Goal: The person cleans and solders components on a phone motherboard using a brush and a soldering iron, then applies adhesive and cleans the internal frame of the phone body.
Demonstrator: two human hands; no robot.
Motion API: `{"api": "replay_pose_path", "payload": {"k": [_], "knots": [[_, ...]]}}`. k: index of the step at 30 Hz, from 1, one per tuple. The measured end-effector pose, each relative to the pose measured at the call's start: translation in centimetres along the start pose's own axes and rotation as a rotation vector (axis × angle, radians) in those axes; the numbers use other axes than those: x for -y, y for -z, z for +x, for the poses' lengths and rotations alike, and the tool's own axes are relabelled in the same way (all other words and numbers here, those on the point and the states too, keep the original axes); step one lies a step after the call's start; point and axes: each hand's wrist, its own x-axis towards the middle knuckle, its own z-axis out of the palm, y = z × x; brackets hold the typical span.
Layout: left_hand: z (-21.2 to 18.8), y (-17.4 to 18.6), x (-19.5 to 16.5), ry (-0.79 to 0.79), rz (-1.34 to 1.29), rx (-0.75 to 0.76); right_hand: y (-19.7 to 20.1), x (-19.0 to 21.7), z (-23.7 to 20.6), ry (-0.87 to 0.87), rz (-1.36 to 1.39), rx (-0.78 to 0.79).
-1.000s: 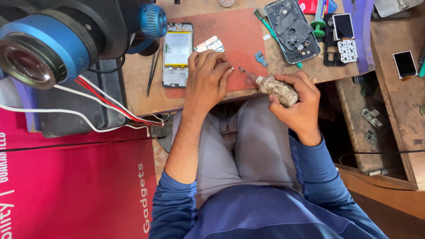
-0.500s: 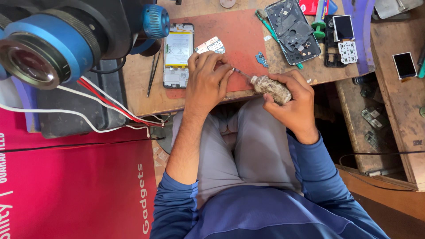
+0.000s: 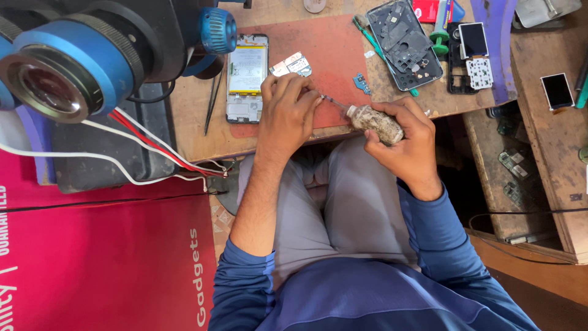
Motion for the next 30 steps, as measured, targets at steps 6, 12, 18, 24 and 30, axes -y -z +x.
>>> {"api": "replay_pose_path", "payload": {"k": [6,12,18,24,30], "knots": [[-0.1,0.0,0.0,-0.02,0.033,-0.011,0.4,0.9,0.0,0.012,-0.057,0.012],[0.5,0.7,-0.2,-0.038,0.009,-0.011,0.5,1.2,0.3,0.053,-0.053,0.003],[1.4,0.8,-0.2,-0.134,0.34,0.233,0.9,1.2,0.4,0.043,-0.085,0.001],[1.0,0.8,0.1,-0.163,0.297,0.225,0.8,1.3,0.0,0.057,-0.038,0.031],[-0.5,1.7,0.9,-0.034,0.111,0.116,0.2,1.6,0.1,0.057,-0.014,0.049]]}}
